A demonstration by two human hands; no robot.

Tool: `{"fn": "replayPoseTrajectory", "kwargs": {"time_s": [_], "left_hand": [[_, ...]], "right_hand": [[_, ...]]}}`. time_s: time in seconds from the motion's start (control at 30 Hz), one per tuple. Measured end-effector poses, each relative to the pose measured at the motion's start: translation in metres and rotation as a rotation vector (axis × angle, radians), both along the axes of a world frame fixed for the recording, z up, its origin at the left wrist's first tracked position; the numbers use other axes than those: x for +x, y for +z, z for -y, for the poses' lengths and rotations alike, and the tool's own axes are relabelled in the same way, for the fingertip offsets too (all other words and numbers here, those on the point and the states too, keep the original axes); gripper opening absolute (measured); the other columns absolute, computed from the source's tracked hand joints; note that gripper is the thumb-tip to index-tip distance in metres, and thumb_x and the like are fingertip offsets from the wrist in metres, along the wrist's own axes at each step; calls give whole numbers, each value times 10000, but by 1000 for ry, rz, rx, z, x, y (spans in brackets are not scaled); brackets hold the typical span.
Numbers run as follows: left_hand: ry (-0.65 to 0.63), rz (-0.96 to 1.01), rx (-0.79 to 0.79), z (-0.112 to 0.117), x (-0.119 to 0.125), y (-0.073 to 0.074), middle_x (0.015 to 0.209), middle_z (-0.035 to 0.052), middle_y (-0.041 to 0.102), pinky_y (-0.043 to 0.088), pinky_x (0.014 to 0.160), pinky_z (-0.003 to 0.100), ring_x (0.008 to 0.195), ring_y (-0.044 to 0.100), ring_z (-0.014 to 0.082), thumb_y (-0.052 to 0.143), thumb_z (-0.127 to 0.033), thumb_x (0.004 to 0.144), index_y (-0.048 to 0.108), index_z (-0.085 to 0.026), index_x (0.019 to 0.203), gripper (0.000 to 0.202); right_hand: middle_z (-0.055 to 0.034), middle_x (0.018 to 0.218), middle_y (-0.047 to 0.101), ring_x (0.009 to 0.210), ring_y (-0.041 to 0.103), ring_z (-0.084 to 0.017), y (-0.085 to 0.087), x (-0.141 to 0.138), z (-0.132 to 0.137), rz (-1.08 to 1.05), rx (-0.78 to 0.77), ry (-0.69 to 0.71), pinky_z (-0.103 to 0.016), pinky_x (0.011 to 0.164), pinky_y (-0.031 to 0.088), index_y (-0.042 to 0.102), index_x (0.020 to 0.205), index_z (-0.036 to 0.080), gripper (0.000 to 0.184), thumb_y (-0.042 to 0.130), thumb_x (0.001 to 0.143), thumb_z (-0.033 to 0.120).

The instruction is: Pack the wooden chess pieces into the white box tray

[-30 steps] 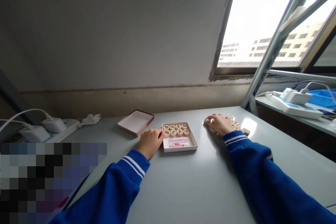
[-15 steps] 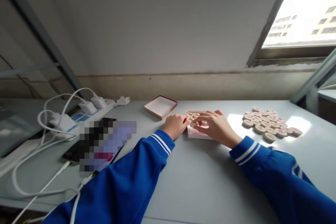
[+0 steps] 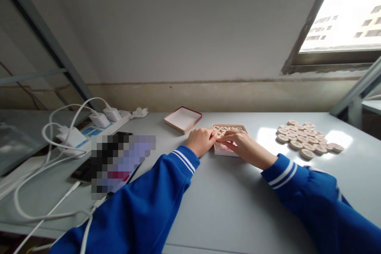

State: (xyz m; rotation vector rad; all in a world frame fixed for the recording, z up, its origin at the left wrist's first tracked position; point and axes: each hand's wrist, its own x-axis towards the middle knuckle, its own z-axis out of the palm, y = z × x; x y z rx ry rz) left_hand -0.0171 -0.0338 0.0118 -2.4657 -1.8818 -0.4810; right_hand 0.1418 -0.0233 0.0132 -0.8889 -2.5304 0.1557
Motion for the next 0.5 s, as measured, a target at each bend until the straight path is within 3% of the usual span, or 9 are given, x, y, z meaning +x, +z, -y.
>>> {"fn": "replayPoseTrajectory", "kwargs": {"time_s": [0.1,0.2,0.33,0.5], "left_hand": [[8,-1,-6,1,1,1,789,69,640,390,653,276,754,581,194,285,-403,844,612,-179,821,397],[16,-11,-22,2,1,4,770,69,635,382,631,280,741,578,205,319,-492,805,601,-176,773,424],[18,-32,-51,2,1,8,748,59,631,364,585,277,710,576,208,378,-556,745,585,-179,738,430],[17,-26,-57,1,1,8,745,40,633,332,545,267,691,571,197,411,-524,734,575,-193,728,369]], "right_hand": [[-15,823,640,754,562,-139,4,2,0,-8,-36,4,-243,687,394,638,863,223,185,464,811,187],[-15,825,639,731,564,-141,21,12,-2,34,11,-55,-255,679,384,646,818,225,192,454,814,228],[-12,776,633,660,560,-152,46,60,-16,123,106,-353,-264,594,370,647,813,256,170,490,771,308],[-28,838,641,730,577,-202,43,130,-34,378,-34,-701,-278,564,379,639,826,245,176,563,672,284]]}}
